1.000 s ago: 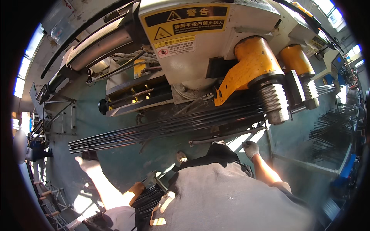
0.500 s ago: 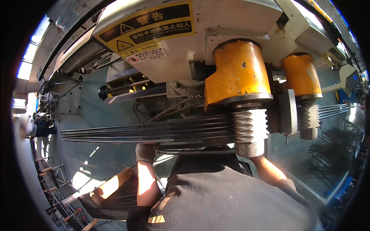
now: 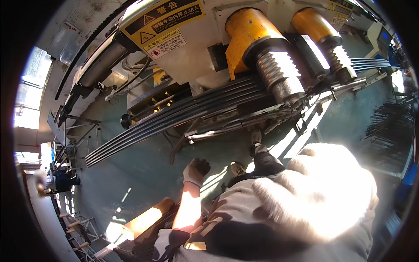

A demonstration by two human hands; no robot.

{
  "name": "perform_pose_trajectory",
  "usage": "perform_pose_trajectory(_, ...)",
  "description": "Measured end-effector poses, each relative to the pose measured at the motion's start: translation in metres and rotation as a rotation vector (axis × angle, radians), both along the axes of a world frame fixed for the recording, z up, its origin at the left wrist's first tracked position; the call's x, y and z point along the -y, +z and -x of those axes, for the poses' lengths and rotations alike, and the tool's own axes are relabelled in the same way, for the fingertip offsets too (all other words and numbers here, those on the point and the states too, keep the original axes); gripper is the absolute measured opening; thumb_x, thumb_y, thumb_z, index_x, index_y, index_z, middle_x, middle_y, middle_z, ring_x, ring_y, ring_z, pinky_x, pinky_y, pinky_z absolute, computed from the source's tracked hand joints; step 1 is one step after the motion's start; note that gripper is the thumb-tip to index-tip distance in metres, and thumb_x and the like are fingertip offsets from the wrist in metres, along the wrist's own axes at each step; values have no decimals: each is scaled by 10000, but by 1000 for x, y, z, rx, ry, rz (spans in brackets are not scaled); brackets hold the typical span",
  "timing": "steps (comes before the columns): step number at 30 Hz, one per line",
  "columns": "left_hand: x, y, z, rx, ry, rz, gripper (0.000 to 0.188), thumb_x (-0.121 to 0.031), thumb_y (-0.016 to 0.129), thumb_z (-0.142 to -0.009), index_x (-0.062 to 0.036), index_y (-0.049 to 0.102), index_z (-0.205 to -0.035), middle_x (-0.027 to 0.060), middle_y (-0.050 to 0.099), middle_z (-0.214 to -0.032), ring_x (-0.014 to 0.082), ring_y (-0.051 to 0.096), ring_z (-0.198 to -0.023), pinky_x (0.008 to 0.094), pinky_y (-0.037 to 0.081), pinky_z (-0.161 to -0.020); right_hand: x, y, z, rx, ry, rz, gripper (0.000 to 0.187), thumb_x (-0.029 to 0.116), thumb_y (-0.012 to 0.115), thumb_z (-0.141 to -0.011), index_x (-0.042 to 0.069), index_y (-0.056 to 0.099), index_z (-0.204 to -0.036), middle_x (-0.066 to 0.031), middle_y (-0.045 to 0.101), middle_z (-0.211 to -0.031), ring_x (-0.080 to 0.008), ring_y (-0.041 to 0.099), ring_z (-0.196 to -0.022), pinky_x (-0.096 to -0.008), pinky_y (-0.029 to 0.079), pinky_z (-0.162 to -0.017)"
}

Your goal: The person repeatedly picks up bundles of long metal rods from a floor rack and feeds them into a yellow industrial machine. The rods are inserted into rollers and advanced through the machine, then removed and returned to the rack. This cycle repeats throughout the clip.

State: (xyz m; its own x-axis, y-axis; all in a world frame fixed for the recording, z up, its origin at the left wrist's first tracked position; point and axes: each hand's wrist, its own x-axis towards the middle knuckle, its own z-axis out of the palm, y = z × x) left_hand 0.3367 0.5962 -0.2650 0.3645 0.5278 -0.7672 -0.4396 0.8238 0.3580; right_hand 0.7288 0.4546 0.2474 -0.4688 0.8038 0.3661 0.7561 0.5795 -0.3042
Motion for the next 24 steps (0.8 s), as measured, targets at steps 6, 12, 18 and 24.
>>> perform_pose_trajectory(6,24,65,-8,-51,47,-118,470,-287,467,-1191,1,511,-1560,329,507,-1638,555,496,-1488,679,382,-1285,13,30,45,187,216,-238,274,240,841,-951,18,774,-1096,-93,727,-797,-294,741,-706,-413,564,-618)
perform_pose_trajectory(12,-3,96,45,-103,206,-277,443,-309,483,-1193,-17,541,-1521,284,560,-1563,508,540,-1430,651,422,-1250,35,31,34,231,245,-225,256,229,841,-950,27,777,-1093,-79,732,-784,-278,748,-692,-401,569,-603)
perform_pose_trajectory(18,-8,134,52,-158,329,-339,419,-332,500,-1195,-35,571,-1483,239,614,-1489,462,584,-1371,623,461,-1215,55,27,6,215,251,-211,239,218,842,-949,35,780,-1091,-65,736,-771,-261,755,-678,-389,574,-589)
perform_pose_trajectory(24,-19,163,39,-144,343,-386,399,-354,516,-1197,-53,601,-1444,194,667,-1414,415,628,-1312,595,501,-1180,66,34,-18,199,263,-235,223,206,843,-948,44,783,-1088,-50,741,-757,-244,761,-664,-377,579,-574)
